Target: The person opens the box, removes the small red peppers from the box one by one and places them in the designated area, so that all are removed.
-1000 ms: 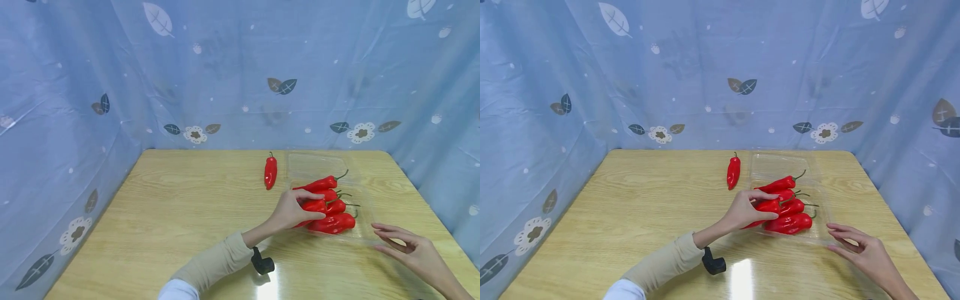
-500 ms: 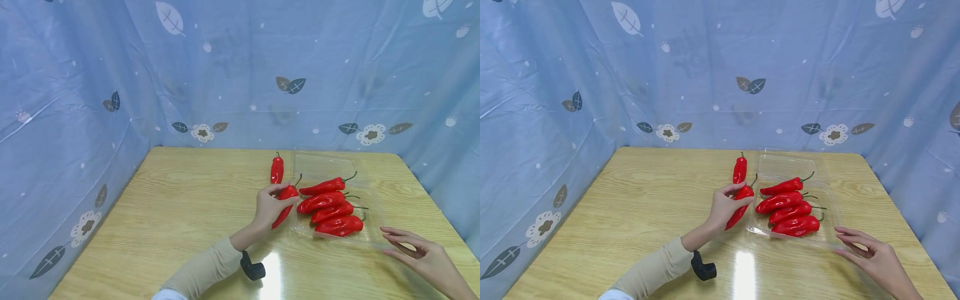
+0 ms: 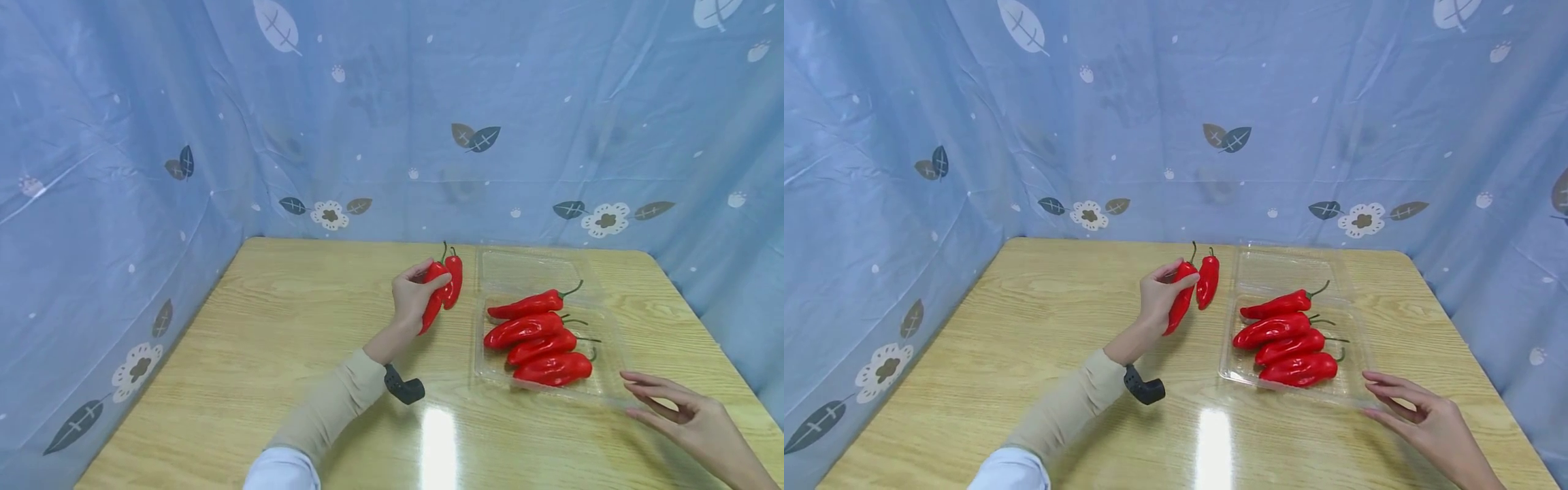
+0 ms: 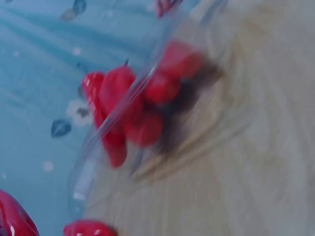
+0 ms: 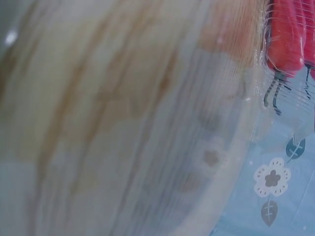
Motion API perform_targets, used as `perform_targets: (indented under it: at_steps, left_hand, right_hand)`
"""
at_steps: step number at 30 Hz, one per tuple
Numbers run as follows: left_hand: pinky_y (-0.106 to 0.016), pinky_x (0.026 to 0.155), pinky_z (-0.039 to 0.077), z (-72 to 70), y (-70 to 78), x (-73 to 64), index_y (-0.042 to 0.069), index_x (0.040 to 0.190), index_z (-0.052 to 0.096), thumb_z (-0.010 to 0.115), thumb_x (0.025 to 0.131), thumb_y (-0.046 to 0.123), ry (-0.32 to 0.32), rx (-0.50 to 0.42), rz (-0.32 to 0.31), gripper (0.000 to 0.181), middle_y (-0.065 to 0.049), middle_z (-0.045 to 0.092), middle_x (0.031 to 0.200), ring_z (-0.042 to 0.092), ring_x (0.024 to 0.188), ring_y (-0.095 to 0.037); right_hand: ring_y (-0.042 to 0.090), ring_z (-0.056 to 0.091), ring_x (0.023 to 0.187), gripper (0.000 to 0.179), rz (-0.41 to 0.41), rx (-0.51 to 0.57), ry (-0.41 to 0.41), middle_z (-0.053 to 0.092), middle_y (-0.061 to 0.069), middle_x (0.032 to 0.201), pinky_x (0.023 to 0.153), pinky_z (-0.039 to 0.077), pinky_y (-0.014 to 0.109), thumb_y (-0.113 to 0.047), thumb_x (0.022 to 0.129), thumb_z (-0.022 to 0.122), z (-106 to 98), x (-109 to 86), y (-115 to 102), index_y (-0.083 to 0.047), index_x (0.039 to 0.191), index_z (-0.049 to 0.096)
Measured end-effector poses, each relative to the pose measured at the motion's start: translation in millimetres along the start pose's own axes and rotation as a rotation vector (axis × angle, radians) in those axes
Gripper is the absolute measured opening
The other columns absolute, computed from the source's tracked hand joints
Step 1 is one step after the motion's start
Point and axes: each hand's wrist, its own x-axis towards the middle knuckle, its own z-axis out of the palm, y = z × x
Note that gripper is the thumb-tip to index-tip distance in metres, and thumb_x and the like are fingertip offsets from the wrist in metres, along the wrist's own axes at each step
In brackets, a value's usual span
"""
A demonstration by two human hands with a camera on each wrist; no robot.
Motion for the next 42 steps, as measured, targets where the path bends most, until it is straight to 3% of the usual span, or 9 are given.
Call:
perform_targets:
  at_steps: [9, 13, 18, 31, 36, 42]
  left_hand:
    - [-0.030, 0.083, 0.055, 2.8, 0.2, 48.1, 0.010, 0.116, 0.071, 0.081, 0.076, 0.011, 0.067, 0.103, 0.023, 0.042, -0.006, 0.068, 0.106, 0.062, 0.100, -0.020]
    - [-0.029, 0.083, 0.054, 9.9, -10.9, 69.2, 0.007, 0.116, 0.070, 0.081, 0.076, 0.008, 0.121, 0.109, 0.046, 0.041, -0.009, 0.068, 0.104, 0.062, 0.100, -0.022]
    - [-0.029, 0.085, 0.054, 16.3, -27.8, 87.2, 0.003, 0.116, 0.070, 0.081, 0.075, 0.006, 0.197, 0.127, 0.035, 0.042, -0.011, 0.068, 0.105, 0.063, 0.101, -0.023]
    - [-0.036, 0.088, 0.052, 28.5, -58.7, 98.6, 0.010, 0.113, 0.072, 0.084, 0.072, 0.013, 0.379, 0.283, -0.039, 0.043, -0.008, 0.071, 0.105, 0.065, 0.102, -0.024]
    - [-0.037, 0.088, 0.052, 31.7, -66.1, 98.3, 0.004, 0.113, 0.071, 0.084, 0.073, 0.012, 0.422, 0.301, 0.000, 0.043, -0.013, 0.070, 0.108, 0.065, 0.103, -0.028]
    - [-0.038, 0.085, 0.053, 34.0, -66.8, 98.7, 0.000, 0.115, 0.069, 0.082, 0.075, 0.011, 0.397, 0.324, 0.055, 0.043, -0.016, 0.069, 0.109, 0.066, 0.101, -0.029]
  right_hand:
    - [-0.010, 0.056, 0.107, 0.036, 0.011, 0.022, 0.000, 0.058, -0.021, 0.122, 0.076, 0.051, 0.014, 0.017, 0.071, 0.073, 1, 2.5, -1, 0.011, 0.106, 0.067]
    - [-0.010, 0.057, 0.105, 0.038, 0.011, 0.021, -0.007, 0.058, -0.021, 0.123, 0.075, 0.052, 0.014, 0.017, 0.070, 0.073, 1, 1.7, -1, 0.010, 0.107, 0.066]
    - [-0.013, 0.057, 0.101, 0.041, 0.075, -0.007, -0.025, 0.057, -0.027, 0.120, 0.072, 0.052, 0.013, 0.012, 0.073, 0.074, 0, 0.9, -2, 0.009, 0.112, 0.065]
    - [-0.017, 0.051, 0.103, 0.041, 0.126, -0.034, -0.005, 0.059, -0.026, 0.118, 0.071, 0.049, 0.008, 0.007, 0.076, 0.075, -2, 1.1, -1, 0.006, 0.116, 0.064]
    - [-0.019, 0.048, 0.106, 0.042, 0.123, -0.045, -0.008, 0.058, -0.027, 0.118, 0.071, 0.049, 0.007, 0.006, 0.076, 0.075, -1, 1.0, 2, 0.005, 0.116, 0.064]
    - [-0.019, 0.049, 0.105, 0.042, 0.117, -0.043, 0.004, 0.056, -0.030, 0.118, 0.071, 0.048, 0.006, 0.006, 0.075, 0.076, -1, 2.2, 3, 0.007, 0.115, 0.064]
